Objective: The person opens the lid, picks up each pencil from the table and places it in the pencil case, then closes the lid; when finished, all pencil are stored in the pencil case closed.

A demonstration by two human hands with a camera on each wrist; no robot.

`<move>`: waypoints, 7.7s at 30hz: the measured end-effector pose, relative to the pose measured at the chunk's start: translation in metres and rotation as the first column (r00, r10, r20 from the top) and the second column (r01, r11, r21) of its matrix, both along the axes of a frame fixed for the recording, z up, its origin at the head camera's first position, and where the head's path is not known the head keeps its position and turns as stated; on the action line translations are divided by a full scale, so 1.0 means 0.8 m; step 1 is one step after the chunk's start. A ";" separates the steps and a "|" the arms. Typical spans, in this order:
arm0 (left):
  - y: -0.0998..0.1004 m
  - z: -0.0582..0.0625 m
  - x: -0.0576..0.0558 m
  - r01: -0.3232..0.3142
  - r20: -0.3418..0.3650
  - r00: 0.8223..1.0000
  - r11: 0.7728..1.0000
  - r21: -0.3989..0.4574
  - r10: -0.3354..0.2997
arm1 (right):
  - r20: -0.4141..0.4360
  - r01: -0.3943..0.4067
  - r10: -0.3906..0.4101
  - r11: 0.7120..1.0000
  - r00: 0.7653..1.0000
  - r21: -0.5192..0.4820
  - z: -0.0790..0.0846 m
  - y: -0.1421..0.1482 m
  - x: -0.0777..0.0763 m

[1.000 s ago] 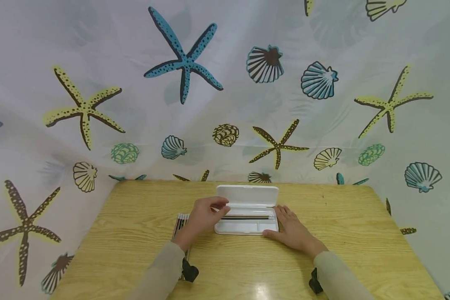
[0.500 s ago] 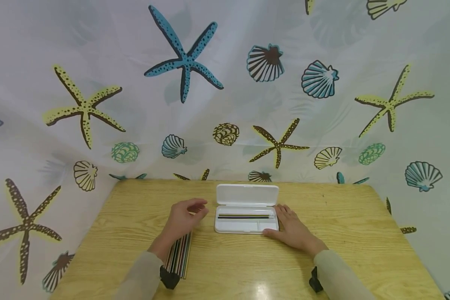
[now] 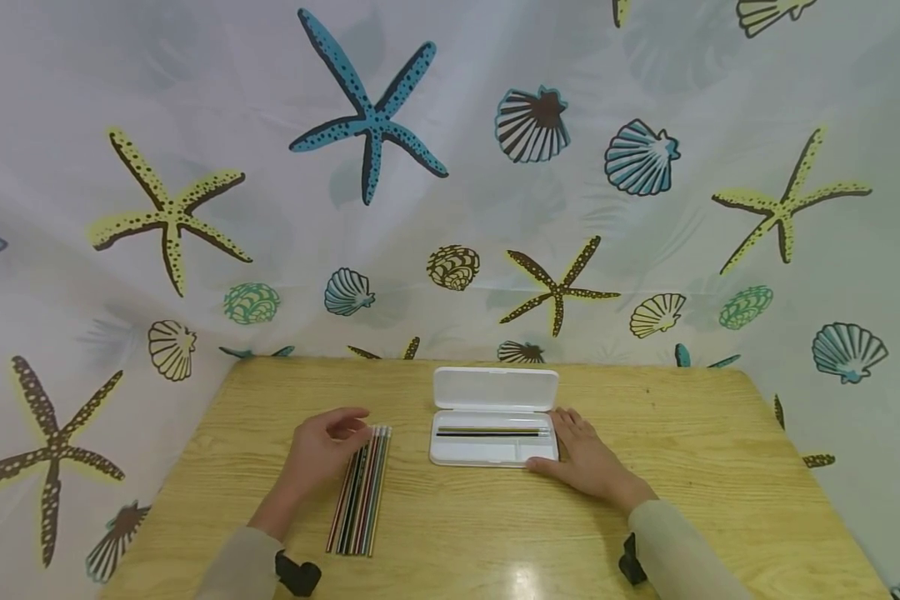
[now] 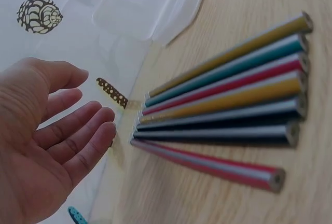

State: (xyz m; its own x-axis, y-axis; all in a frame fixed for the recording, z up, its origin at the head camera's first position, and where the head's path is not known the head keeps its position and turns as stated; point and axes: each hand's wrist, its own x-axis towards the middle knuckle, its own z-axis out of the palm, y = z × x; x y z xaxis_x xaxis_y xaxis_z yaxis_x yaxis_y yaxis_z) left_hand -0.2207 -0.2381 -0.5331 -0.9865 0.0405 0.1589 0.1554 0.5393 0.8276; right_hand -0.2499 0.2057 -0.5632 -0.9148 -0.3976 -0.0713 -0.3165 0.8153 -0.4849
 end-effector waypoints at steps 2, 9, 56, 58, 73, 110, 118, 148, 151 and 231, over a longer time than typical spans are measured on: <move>-0.007 -0.002 0.002 -0.005 -0.003 1.000 1.000 -0.001 0.005 | 0.001 0.001 -0.001 1.000 1.000 0.000 0.000 0.000 0.000; -0.023 -0.008 0.012 -0.020 0.034 0.999 1.000 0.011 0.020 | 0.009 0.002 -0.002 1.000 1.000 -0.005 0.001 0.000 0.001; -0.023 -0.035 0.018 -0.190 0.039 0.980 0.974 -0.124 0.196 | 0.043 0.012 -0.012 1.000 0.999 0.006 -0.001 0.001 0.001; -0.023 -0.036 0.016 -0.199 0.017 0.979 0.970 -0.137 0.203 | 0.045 0.012 -0.012 1.000 0.999 0.006 -0.001 0.001 0.001; -0.030 -0.027 0.013 -0.210 0.045 0.975 0.966 -0.151 0.219 | 0.008 0.000 0.001 1.000 1.000 -0.027 0.004 0.000 0.002; 0.041 0.023 -0.009 0.100 -0.091 0.990 0.990 -0.102 -0.110 | 0.017 0.006 -0.006 1.000 1.000 -0.021 0.007 0.001 0.004; 0.074 0.033 -0.020 0.179 -0.133 0.972 0.977 -0.115 -0.193 | 0.013 0.003 -0.003 1.000 1.000 -0.011 0.006 0.001 0.002; 0.176 0.033 -0.061 0.316 -0.078 0.939 0.931 -0.184 -0.334 | 0.026 0.006 -0.005 1.000 1.000 -0.028 0.007 -0.002 0.004; 0.184 0.033 -0.064 0.329 -0.087 0.932 0.920 -0.212 -0.353 | 0.019 0.008 -0.008 1.000 1.000 -0.016 0.005 -0.001 0.003; 0.188 0.003 -0.059 0.290 -0.027 0.956 0.957 -0.022 -0.291 | 0.009 0.020 -0.020 1.000 1.000 -0.004 0.002 -0.002 0.002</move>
